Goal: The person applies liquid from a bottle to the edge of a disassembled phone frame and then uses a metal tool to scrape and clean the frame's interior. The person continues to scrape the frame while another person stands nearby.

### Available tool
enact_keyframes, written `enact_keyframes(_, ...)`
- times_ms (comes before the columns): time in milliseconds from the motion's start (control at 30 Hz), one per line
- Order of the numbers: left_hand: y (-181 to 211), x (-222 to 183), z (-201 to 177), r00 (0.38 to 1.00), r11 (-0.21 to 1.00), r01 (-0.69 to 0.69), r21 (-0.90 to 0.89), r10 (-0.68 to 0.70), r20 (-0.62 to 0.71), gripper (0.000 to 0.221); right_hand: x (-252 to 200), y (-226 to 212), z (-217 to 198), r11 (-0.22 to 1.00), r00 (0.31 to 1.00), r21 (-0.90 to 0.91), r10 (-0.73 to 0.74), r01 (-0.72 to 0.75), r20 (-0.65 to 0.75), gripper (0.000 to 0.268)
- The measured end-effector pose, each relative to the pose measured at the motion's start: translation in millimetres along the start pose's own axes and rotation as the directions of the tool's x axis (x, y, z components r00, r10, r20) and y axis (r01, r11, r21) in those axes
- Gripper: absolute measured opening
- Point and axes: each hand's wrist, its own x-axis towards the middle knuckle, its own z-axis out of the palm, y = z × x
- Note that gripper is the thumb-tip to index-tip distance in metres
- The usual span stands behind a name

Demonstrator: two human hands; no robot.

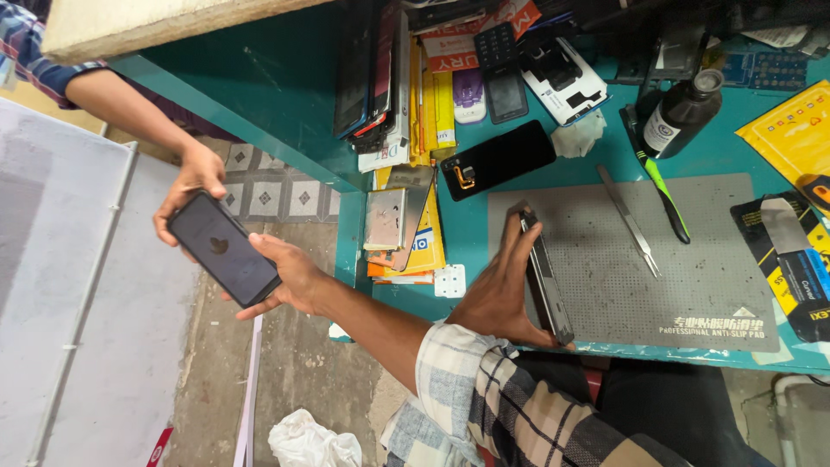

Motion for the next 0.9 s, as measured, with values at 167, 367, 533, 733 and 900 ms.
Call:
enact_keyframes(167,-1.8,0.6,1.2,0.999,0.999,-0.033,-0.006,0.033,-0.022,0.155,15.3,10.7,-10.4,0.997,0.997,0.073,-0.029,0.024,0.068,0.063)
enact_keyframes(367,-0.9,1.0,1.1,0.997,0.998,-0.058,-0.014,0.057,-0.045,0.154,10.2,6.6,-7.3,0.997,0.995,0.026,-0.075,0.073,0.066,0.075)
enact_keyframes(533,6.3,1.9,-5.0,0.998,0.999,-0.043,-0.027,0.042,-0.045,0.151,1.5,4.6,4.0,0.995,0.996,-0.059,-0.077,0.079,0.038,0.075)
enact_keyframes(733,20.6,3.2,-14.7,0.994,0.994,0.104,-0.025,-0.103,0.031,0.149,-47.3,11.5,41.2,0.982,0.963,-0.156,-0.062,0.105,0.262,0.074)
enact_keyframes(900,14.4,5.4,-10.5,1.0,0.999,0.009,-0.038,-0.009,-0.02,0.154,-198.0,-19.5,48.4,0.921,0.818,-0.366,0.106,0.135,0.565,0.049)
